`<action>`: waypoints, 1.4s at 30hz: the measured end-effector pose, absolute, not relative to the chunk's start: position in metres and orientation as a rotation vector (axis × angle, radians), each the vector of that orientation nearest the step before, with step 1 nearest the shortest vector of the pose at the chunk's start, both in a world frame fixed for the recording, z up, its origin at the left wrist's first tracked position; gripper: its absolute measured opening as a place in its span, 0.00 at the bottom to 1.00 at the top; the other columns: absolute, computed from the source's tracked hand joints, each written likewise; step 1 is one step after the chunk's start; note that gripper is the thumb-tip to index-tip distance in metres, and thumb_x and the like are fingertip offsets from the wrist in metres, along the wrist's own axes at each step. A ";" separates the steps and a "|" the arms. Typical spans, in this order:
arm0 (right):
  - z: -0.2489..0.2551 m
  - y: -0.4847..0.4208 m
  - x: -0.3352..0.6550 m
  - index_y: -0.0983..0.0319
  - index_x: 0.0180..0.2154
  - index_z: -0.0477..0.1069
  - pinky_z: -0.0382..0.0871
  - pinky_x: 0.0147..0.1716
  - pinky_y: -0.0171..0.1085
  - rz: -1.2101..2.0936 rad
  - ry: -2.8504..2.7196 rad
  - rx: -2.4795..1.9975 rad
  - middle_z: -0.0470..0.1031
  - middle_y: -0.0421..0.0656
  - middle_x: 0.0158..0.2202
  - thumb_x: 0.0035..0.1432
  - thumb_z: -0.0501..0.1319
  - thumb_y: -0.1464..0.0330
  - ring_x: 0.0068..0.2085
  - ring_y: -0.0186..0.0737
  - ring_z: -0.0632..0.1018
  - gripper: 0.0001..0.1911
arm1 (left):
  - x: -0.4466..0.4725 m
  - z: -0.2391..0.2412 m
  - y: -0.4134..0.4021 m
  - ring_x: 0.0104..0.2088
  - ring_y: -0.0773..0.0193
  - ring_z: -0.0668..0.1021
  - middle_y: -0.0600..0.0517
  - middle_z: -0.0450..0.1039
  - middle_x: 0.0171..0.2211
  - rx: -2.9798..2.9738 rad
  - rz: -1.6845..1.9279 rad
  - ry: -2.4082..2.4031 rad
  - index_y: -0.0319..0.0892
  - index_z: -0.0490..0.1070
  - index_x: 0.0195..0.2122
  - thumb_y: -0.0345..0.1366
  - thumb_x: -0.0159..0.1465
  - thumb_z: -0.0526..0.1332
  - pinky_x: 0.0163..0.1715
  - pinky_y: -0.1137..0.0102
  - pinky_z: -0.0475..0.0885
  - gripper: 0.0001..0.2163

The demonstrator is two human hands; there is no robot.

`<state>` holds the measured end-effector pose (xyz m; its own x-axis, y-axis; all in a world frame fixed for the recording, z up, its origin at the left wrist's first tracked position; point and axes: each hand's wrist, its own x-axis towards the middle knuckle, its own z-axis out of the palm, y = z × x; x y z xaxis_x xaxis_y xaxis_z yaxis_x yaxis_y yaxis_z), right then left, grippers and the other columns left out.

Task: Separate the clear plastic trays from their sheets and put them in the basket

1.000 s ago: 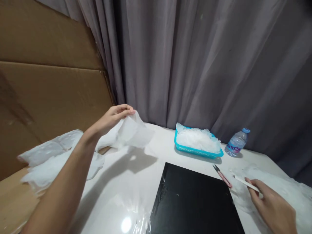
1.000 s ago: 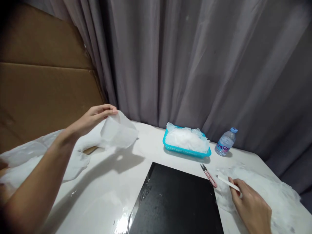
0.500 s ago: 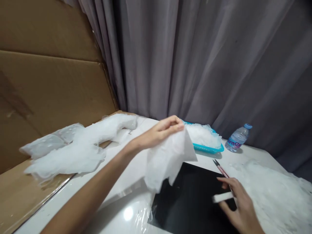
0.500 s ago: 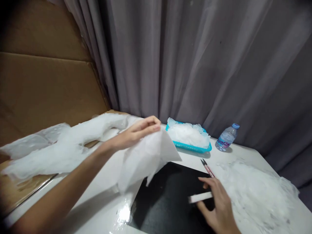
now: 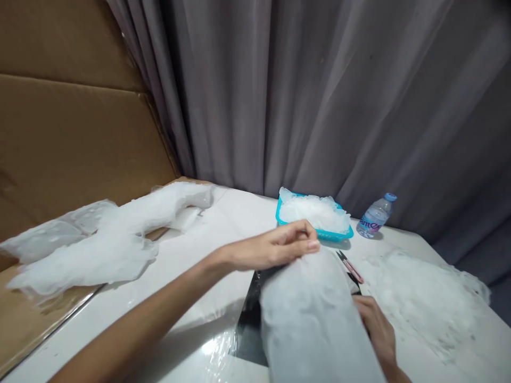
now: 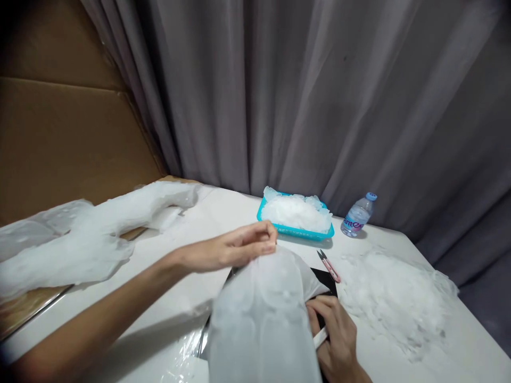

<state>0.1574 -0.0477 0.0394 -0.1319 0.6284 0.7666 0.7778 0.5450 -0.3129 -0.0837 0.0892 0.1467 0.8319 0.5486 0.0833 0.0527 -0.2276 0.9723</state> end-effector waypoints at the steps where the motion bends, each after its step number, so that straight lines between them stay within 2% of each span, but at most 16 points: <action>1: 0.027 -0.034 0.163 0.59 0.43 0.72 0.77 0.30 0.37 -0.292 -1.800 -1.067 0.75 0.45 0.34 0.68 0.57 0.75 0.32 0.42 0.80 0.08 | -0.091 0.145 0.099 0.30 0.68 0.62 0.56 0.61 0.35 1.898 0.499 0.554 0.44 0.62 0.45 0.47 0.74 0.55 0.28 0.74 0.60 0.11; 3: 0.003 -0.009 0.172 0.60 0.44 0.71 0.76 0.32 0.38 -0.285 -1.841 -1.085 0.75 0.46 0.36 0.68 0.58 0.74 0.35 0.42 0.80 0.06 | -0.106 0.137 0.120 0.34 0.65 0.67 0.52 0.64 0.39 2.184 0.504 0.808 0.44 0.61 0.47 0.45 0.75 0.51 0.35 0.71 0.66 0.10; 5: -0.013 0.004 0.177 0.60 0.45 0.71 0.76 0.34 0.39 -0.218 -1.921 -1.123 0.75 0.47 0.38 0.69 0.58 0.73 0.37 0.43 0.80 0.05 | -0.119 0.124 0.139 0.38 0.60 0.69 0.50 0.66 0.40 2.354 0.451 1.049 0.42 0.62 0.44 0.42 0.75 0.48 0.41 0.66 0.67 0.10; 8: -0.021 0.006 0.178 0.60 0.46 0.71 0.75 0.34 0.39 -0.123 -2.011 -1.186 0.75 0.46 0.38 0.70 0.58 0.69 0.37 0.43 0.79 0.05 | -0.130 0.108 0.151 0.48 0.53 0.70 0.46 0.67 0.44 2.408 0.317 1.105 0.42 0.65 0.41 0.42 0.71 0.52 0.51 0.61 0.65 0.10; 10: -0.022 0.004 0.177 0.59 0.48 0.71 0.76 0.35 0.41 -0.073 -2.084 -1.199 0.75 0.46 0.38 0.69 0.59 0.66 0.38 0.45 0.79 0.08 | -0.130 0.101 0.147 0.49 0.53 0.71 0.47 0.69 0.44 2.409 0.151 1.052 0.43 0.69 0.41 0.46 0.69 0.58 0.51 0.63 0.67 0.11; 12: -0.023 0.003 0.177 0.60 0.53 0.69 0.77 0.39 0.44 -0.026 -2.184 -1.180 0.75 0.48 0.43 0.66 0.63 0.61 0.42 0.49 0.79 0.17 | -0.126 0.096 0.137 0.45 0.54 0.74 0.48 0.71 0.44 2.380 -0.042 0.996 0.44 0.72 0.40 0.49 0.60 0.67 0.45 0.66 0.70 0.16; 14: -0.024 0.003 0.177 0.59 0.58 0.68 0.78 0.43 0.46 0.023 -2.281 -1.151 0.74 0.50 0.47 0.62 0.67 0.56 0.46 0.51 0.79 0.27 | -0.119 0.090 0.125 0.45 0.51 0.75 0.48 0.71 0.44 2.385 -0.243 0.997 0.44 0.73 0.39 0.48 0.47 0.76 0.43 0.66 0.71 0.23; 16: -0.023 0.004 0.177 0.59 0.59 0.68 0.78 0.44 0.45 0.063 -2.341 -1.131 0.74 0.50 0.48 0.61 0.68 0.55 0.47 0.51 0.79 0.28 | -0.112 0.084 0.117 0.50 0.46 0.73 0.46 0.72 0.46 2.438 -0.392 1.044 0.43 0.74 0.36 0.42 0.39 0.79 0.45 0.64 0.70 0.25; 17: -0.022 0.004 0.177 0.58 0.58 0.69 0.78 0.44 0.45 0.065 -2.361 -1.113 0.74 0.50 0.47 0.63 0.67 0.56 0.46 0.50 0.79 0.26 | -0.109 0.081 0.114 0.52 0.44 0.72 0.45 0.72 0.47 2.467 -0.431 1.071 0.42 0.73 0.33 0.39 0.39 0.79 0.47 0.63 0.70 0.23; 20: -0.019 0.003 0.174 0.60 0.56 0.71 0.78 0.43 0.44 -0.042 -2.397 -1.026 0.77 0.48 0.44 0.69 0.61 0.62 0.43 0.46 0.80 0.17 | -0.105 0.076 0.116 0.52 0.44 0.72 0.44 0.74 0.43 2.492 -0.422 1.101 0.42 0.69 0.24 0.29 0.42 0.75 0.49 0.62 0.68 0.14; 23: -0.016 0.002 0.172 0.61 0.54 0.72 0.76 0.41 0.43 -0.179 -2.378 -0.969 0.78 0.46 0.40 0.71 0.56 0.70 0.39 0.44 0.80 0.13 | -0.109 0.081 0.127 0.47 0.51 0.74 0.48 0.75 0.36 2.455 -0.394 1.026 0.42 0.68 0.21 0.26 0.49 0.70 0.43 0.67 0.69 0.10; 28: -0.012 0.005 0.181 0.61 0.48 0.72 0.74 0.37 0.41 -0.133 -2.174 -1.059 0.78 0.46 0.39 0.71 0.55 0.72 0.37 0.43 0.79 0.09 | -0.128 0.113 0.140 0.33 0.63 0.73 0.54 0.73 0.33 2.376 -0.248 0.899 0.42 0.69 0.31 0.29 0.60 0.63 0.32 0.72 0.66 0.03; 31: -0.006 0.008 0.190 0.60 0.44 0.71 0.73 0.37 0.40 -0.067 -1.989 -1.143 0.76 0.45 0.38 0.71 0.55 0.72 0.38 0.42 0.78 0.06 | -0.137 0.139 0.139 0.32 0.64 0.70 0.53 0.70 0.34 2.397 -0.006 0.911 0.43 0.65 0.36 0.33 0.68 0.57 0.32 0.71 0.64 0.02; 35: 0.005 0.009 0.193 0.59 0.43 0.70 0.72 0.32 0.36 -0.011 -1.760 -1.240 0.74 0.42 0.35 0.72 0.54 0.68 0.33 0.39 0.77 0.06 | -0.137 0.162 0.127 0.33 0.63 0.70 0.52 0.70 0.36 2.431 0.423 0.996 0.44 0.65 0.45 0.40 0.74 0.51 0.33 0.70 0.64 0.08; 38: 0.019 0.004 0.189 0.60 0.43 0.69 0.71 0.28 0.34 0.076 -1.600 -1.316 0.74 0.40 0.32 0.73 0.54 0.63 0.28 0.36 0.76 0.09 | -0.130 0.169 0.112 0.35 0.62 0.73 0.51 0.73 0.41 2.487 0.579 1.174 0.46 0.65 0.51 0.46 0.77 0.49 0.35 0.69 0.63 0.12; 42: 0.050 0.001 0.182 0.61 0.42 0.71 0.67 0.23 0.32 0.094 -1.393 -1.387 0.74 0.38 0.27 0.71 0.58 0.56 0.24 0.35 0.74 0.14 | -0.124 0.177 0.095 0.37 0.61 0.75 0.51 0.75 0.45 2.604 0.732 1.260 0.49 0.66 0.53 0.46 0.77 0.48 0.36 0.69 0.63 0.13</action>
<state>0.1822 0.0011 0.0501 0.3023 0.7358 0.6060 0.6479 0.3077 -0.6968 -0.1238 0.0945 0.1773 0.5261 0.7708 0.3594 0.6936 -0.6334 0.3431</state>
